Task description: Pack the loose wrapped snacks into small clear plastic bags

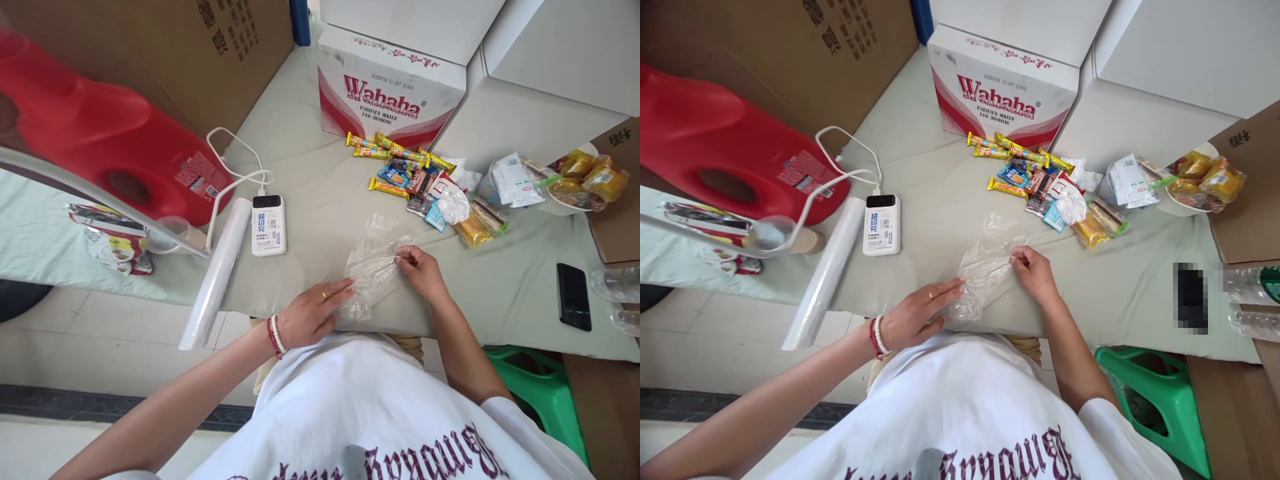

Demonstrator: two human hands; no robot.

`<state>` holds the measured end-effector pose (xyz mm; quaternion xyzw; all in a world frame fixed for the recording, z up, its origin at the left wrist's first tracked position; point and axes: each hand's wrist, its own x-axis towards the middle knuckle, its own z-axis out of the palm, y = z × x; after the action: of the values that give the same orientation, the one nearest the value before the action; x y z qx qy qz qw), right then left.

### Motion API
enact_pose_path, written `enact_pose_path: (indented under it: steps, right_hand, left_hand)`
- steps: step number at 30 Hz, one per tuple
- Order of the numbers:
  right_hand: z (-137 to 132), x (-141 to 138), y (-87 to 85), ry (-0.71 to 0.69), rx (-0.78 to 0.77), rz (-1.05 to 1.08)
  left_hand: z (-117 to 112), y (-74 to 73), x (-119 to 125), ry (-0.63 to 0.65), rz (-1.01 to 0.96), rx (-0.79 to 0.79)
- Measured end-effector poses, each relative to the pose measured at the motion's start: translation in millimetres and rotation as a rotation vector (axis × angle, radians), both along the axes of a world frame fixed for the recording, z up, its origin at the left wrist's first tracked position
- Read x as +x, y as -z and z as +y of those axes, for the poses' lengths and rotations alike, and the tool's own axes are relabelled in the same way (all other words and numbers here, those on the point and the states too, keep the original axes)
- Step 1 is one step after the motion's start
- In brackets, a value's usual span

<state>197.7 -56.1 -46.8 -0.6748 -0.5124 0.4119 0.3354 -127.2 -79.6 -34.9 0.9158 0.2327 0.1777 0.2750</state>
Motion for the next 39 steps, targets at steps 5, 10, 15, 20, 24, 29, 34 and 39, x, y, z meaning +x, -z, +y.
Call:
enact_pose_path:
  steps: [5, 10, 15, 20, 24, 29, 34, 39]
  right_hand:
    - [-5.9, -1.9, -7.2, 0.113, 0.009, 0.063]
    - [-35.3, -5.6, -20.2, 0.252, -0.094, 0.025]
    - [-73.3, -22.2, -18.2, 0.140, -0.262, 0.141]
    - [-85.9, -32.4, -13.4, 0.137, -0.240, 0.300]
    - [-86.8, -26.2, -17.2, 0.176, -0.208, 0.290]
    - [-92.2, -18.1, -21.0, 0.189, -0.203, 0.230]
    - [-97.9, -22.3, -26.7, 0.151, -0.102, 0.041]
    - [-95.2, -39.0, -37.4, -0.038, -0.046, -0.233]
  left_hand:
    - [2.1, 4.6, 15.7, -0.168, 0.139, -0.022]
    - [-1.1, 1.0, 35.1, -0.144, 0.352, 0.100]
    - [-3.1, 0.6, 33.2, -0.153, 0.326, 0.112]
    - [-0.4, 8.8, 25.7, -0.196, 0.259, 0.101]
    - [7.4, 11.2, 21.5, -0.216, 0.235, 0.052]
    - [9.4, -2.8, 23.9, -0.343, 0.093, 0.028]
    - [8.1, -31.7, 54.0, -0.388, -0.228, -0.239]
    - [35.0, -32.1, 105.5, -0.511, -0.284, -0.560]
